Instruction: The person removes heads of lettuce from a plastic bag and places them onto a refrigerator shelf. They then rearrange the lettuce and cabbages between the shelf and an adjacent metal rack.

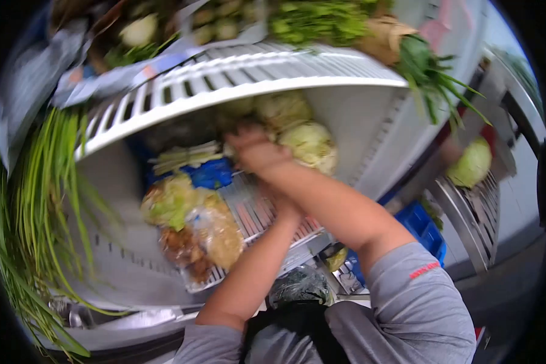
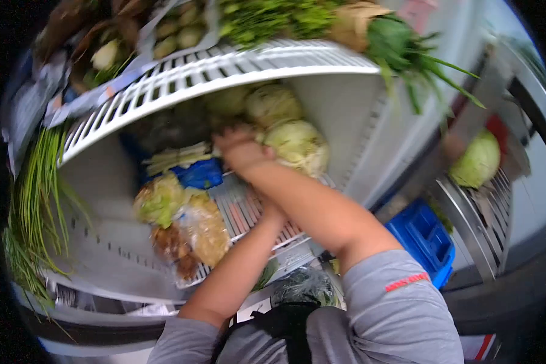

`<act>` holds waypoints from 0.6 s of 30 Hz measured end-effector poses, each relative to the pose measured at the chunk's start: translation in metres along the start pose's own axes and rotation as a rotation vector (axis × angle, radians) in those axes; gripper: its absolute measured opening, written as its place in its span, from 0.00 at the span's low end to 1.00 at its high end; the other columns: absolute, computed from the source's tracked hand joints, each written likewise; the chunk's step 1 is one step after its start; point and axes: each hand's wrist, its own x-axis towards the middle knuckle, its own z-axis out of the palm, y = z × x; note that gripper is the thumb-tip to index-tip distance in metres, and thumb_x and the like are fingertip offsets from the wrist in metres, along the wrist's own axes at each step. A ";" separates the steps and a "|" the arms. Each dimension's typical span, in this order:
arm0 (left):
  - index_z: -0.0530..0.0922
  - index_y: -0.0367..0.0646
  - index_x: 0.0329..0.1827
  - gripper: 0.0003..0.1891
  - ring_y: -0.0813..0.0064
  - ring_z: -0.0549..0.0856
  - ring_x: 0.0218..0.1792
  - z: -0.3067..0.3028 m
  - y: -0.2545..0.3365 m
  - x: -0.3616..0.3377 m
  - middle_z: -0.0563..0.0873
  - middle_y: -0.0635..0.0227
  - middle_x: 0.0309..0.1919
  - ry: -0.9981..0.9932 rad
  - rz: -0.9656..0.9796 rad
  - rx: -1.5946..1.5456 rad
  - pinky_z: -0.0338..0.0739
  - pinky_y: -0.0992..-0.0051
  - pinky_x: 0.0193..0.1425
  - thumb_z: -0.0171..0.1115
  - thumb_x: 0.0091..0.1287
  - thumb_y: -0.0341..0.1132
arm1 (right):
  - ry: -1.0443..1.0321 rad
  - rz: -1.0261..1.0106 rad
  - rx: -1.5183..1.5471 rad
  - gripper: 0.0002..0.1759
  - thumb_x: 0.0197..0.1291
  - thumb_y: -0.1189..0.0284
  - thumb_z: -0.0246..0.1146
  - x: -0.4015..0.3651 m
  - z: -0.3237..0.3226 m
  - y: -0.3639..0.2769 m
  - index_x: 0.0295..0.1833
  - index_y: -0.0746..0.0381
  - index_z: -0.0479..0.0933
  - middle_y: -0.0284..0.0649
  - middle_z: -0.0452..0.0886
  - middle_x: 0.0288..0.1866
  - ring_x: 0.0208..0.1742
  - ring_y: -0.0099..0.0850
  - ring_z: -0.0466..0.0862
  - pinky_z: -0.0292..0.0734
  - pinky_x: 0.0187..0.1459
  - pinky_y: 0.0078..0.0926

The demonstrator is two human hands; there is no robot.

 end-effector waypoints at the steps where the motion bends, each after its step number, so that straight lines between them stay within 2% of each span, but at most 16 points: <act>1: 0.58 0.41 0.72 0.36 0.67 0.63 0.70 0.009 -0.035 -0.011 0.64 0.60 0.70 -0.183 -0.092 -0.036 0.55 0.69 0.75 0.64 0.67 0.47 | -0.044 0.013 0.001 0.43 0.41 0.63 0.76 -0.010 -0.019 -0.004 0.67 0.50 0.69 0.44 0.69 0.65 0.68 0.45 0.68 0.70 0.61 0.53; 2: 0.58 0.41 0.73 0.36 0.65 0.63 0.70 0.002 -0.017 -0.007 0.64 0.59 0.70 -0.166 -0.094 -0.064 0.56 0.67 0.75 0.63 0.67 0.48 | -0.085 0.028 0.004 0.44 0.43 0.64 0.76 -0.021 -0.037 -0.009 0.68 0.52 0.68 0.44 0.70 0.66 0.69 0.43 0.69 0.70 0.62 0.54; 3: 0.58 0.41 0.73 0.37 0.63 0.62 0.71 -0.005 0.003 -0.001 0.63 0.57 0.71 -0.148 -0.099 -0.089 0.56 0.65 0.75 0.62 0.67 0.49 | 0.011 -0.084 -0.032 0.41 0.44 0.61 0.75 -0.029 -0.042 -0.006 0.66 0.53 0.70 0.43 0.71 0.64 0.68 0.43 0.69 0.70 0.60 0.52; 5: 0.49 0.40 0.78 0.41 0.62 0.55 0.76 0.001 0.000 0.000 0.55 0.56 0.76 -0.003 0.090 0.312 0.50 0.65 0.78 0.60 0.69 0.47 | 0.136 -0.197 -0.044 0.37 0.46 0.57 0.73 -0.071 -0.065 -0.001 0.63 0.56 0.72 0.42 0.74 0.60 0.64 0.42 0.72 0.70 0.56 0.47; 6: 0.49 0.40 0.78 0.41 0.62 0.55 0.76 0.006 0.018 0.004 0.55 0.56 0.76 -0.039 0.115 0.282 0.50 0.65 0.78 0.60 0.69 0.47 | 0.175 -0.177 -0.024 0.35 0.48 0.56 0.72 -0.114 -0.103 0.003 0.61 0.57 0.73 0.41 0.76 0.58 0.61 0.41 0.75 0.71 0.54 0.44; 7: 0.48 0.40 0.78 0.48 0.57 0.56 0.75 -0.008 0.038 0.010 0.55 0.53 0.75 0.052 0.143 0.382 0.50 0.59 0.77 0.66 0.62 0.49 | 0.148 -0.170 0.106 0.26 0.53 0.55 0.69 -0.150 -0.145 0.013 0.54 0.57 0.77 0.40 0.81 0.45 0.51 0.38 0.81 0.72 0.50 0.40; 8: 0.47 0.39 0.78 0.54 0.53 0.56 0.75 -0.017 0.057 0.014 0.55 0.50 0.75 0.150 0.169 0.484 0.50 0.53 0.76 0.72 0.56 0.51 | 0.072 -0.052 0.203 0.16 0.58 0.57 0.67 -0.184 -0.179 0.030 0.42 0.58 0.82 0.41 0.83 0.34 0.41 0.39 0.84 0.75 0.45 0.37; 9: 0.47 0.39 0.78 0.54 0.53 0.56 0.75 -0.020 0.068 0.016 0.55 0.50 0.75 0.150 0.176 0.478 0.50 0.53 0.76 0.72 0.56 0.51 | 0.203 0.075 0.423 0.13 0.58 0.63 0.66 -0.222 -0.201 0.056 0.30 0.61 0.83 0.39 0.83 0.26 0.31 0.33 0.84 0.76 0.38 0.31; 10: 0.47 0.39 0.78 0.56 0.50 0.57 0.74 -0.022 0.078 0.016 0.56 0.49 0.74 0.143 0.088 0.451 0.50 0.51 0.75 0.74 0.53 0.51 | 0.328 0.531 0.546 0.14 0.59 0.65 0.65 -0.254 -0.233 0.063 0.26 0.63 0.81 0.36 0.82 0.24 0.27 0.23 0.80 0.75 0.35 0.24; 11: 0.48 0.39 0.78 0.58 0.47 0.57 0.73 -0.021 0.084 0.017 0.57 0.48 0.73 0.136 0.000 0.424 0.51 0.49 0.74 0.77 0.49 0.50 | 0.642 0.519 0.385 0.16 0.62 0.65 0.62 -0.283 -0.239 0.114 0.26 0.65 0.80 0.33 0.79 0.21 0.27 0.17 0.76 0.72 0.34 0.20; 12: 0.48 0.39 0.78 0.58 0.47 0.57 0.73 -0.019 0.087 0.018 0.57 0.48 0.73 0.134 0.005 0.421 0.51 0.49 0.74 0.77 0.49 0.50 | 0.919 0.610 0.161 0.18 0.63 0.67 0.61 -0.302 -0.263 0.148 0.24 0.67 0.77 0.32 0.76 0.18 0.21 0.19 0.69 0.65 0.26 0.24; 13: 0.49 0.39 0.77 0.57 0.47 0.58 0.73 -0.019 0.089 0.019 0.57 0.49 0.73 0.164 -0.026 0.396 0.51 0.49 0.74 0.77 0.49 0.48 | 1.095 0.715 -0.026 0.22 0.66 0.62 0.58 -0.315 -0.284 0.179 0.24 0.68 0.77 0.37 0.78 0.19 0.23 0.23 0.72 0.68 0.30 0.27; 14: 0.49 0.39 0.77 0.57 0.47 0.58 0.73 -0.019 0.090 0.019 0.58 0.49 0.73 0.197 -0.063 0.376 0.51 0.49 0.74 0.77 0.50 0.46 | 1.117 0.825 -0.106 0.24 0.68 0.57 0.55 -0.326 -0.297 0.219 0.34 0.69 0.80 0.46 0.83 0.29 0.33 0.31 0.81 0.73 0.40 0.31; 15: 0.50 0.39 0.77 0.53 0.46 0.58 0.72 -0.021 0.092 0.019 0.57 0.48 0.73 0.232 -0.053 0.360 0.51 0.49 0.74 0.74 0.52 0.44 | 1.163 0.756 -0.313 0.24 0.69 0.55 0.53 -0.330 -0.294 0.274 0.47 0.66 0.82 0.51 0.84 0.44 0.49 0.38 0.83 0.73 0.53 0.33; 16: 0.50 0.39 0.77 0.53 0.46 0.58 0.72 -0.025 0.091 0.017 0.57 0.48 0.73 0.240 -0.067 0.377 0.51 0.49 0.74 0.74 0.52 0.44 | 1.151 0.750 -0.295 0.24 0.69 0.55 0.53 -0.331 -0.287 0.287 0.47 0.66 0.82 0.51 0.84 0.44 0.49 0.38 0.83 0.73 0.53 0.33; 18: 0.53 0.40 0.75 0.48 0.44 0.58 0.71 -0.027 0.090 0.015 0.57 0.46 0.72 0.326 0.225 0.367 0.52 0.50 0.74 0.72 0.54 0.41 | 0.907 0.771 0.336 0.25 0.69 0.54 0.53 -0.329 -0.282 0.305 0.57 0.64 0.79 0.51 0.81 0.53 0.58 0.45 0.79 0.69 0.62 0.34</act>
